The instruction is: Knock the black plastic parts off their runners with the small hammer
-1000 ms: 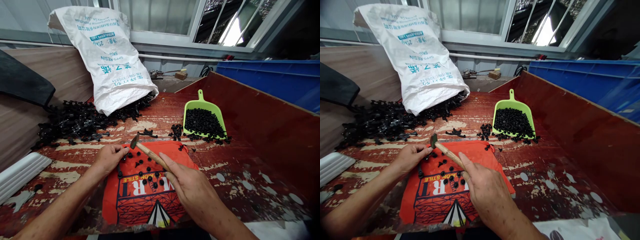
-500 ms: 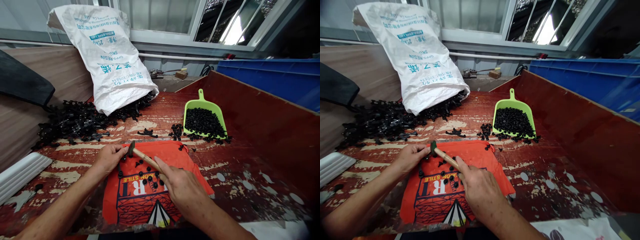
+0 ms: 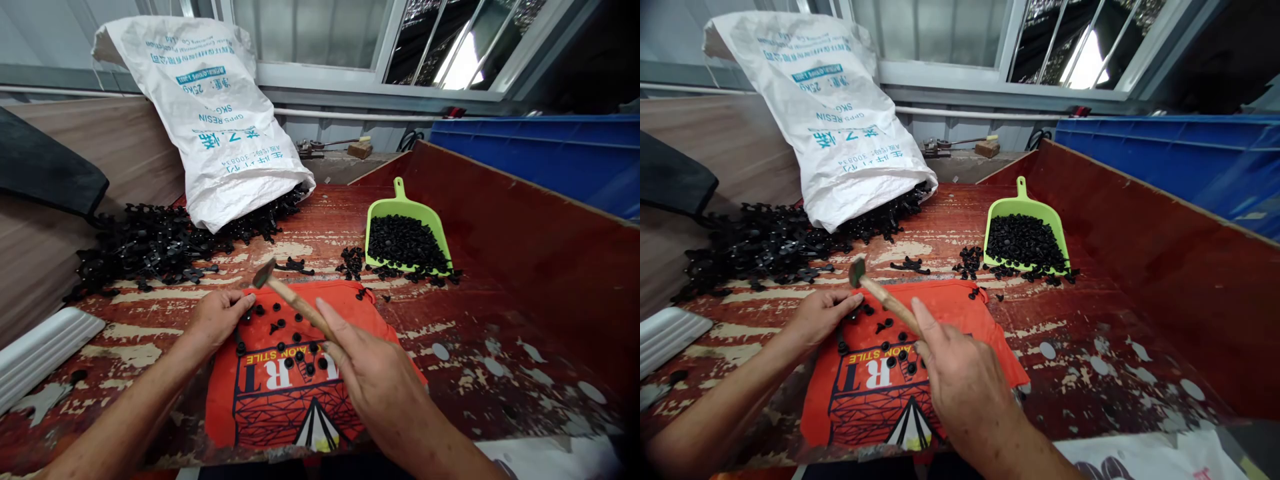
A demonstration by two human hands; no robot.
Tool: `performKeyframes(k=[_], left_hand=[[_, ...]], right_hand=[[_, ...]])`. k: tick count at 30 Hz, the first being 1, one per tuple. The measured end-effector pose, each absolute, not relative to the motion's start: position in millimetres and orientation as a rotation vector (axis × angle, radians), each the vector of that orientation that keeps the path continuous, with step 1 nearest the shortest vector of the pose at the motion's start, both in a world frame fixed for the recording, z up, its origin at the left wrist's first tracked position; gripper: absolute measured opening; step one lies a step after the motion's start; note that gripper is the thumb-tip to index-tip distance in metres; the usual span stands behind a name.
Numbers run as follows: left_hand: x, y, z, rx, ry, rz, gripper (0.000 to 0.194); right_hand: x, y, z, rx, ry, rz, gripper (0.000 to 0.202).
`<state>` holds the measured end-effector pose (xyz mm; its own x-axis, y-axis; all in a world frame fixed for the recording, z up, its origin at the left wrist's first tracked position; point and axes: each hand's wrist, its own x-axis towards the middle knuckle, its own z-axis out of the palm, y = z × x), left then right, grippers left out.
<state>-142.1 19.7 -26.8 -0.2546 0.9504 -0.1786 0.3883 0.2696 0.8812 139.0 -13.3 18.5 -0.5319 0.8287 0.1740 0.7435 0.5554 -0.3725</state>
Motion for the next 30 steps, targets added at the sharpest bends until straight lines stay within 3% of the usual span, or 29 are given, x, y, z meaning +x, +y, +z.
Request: performKeyframes(k=[26,30], left_hand=[[-146.3,17.9,-26.1,1.288,1.852,0.848,0.036],[-145.3,16.2,-26.0,1.273,1.837,0.865,0.039]], right_hand=[[127.2,-13.0,34.3,-1.427,-2.673,0.459,0.054],[138.7,-12.8,39.9,-1.337,-2.432,0.547,0.053]])
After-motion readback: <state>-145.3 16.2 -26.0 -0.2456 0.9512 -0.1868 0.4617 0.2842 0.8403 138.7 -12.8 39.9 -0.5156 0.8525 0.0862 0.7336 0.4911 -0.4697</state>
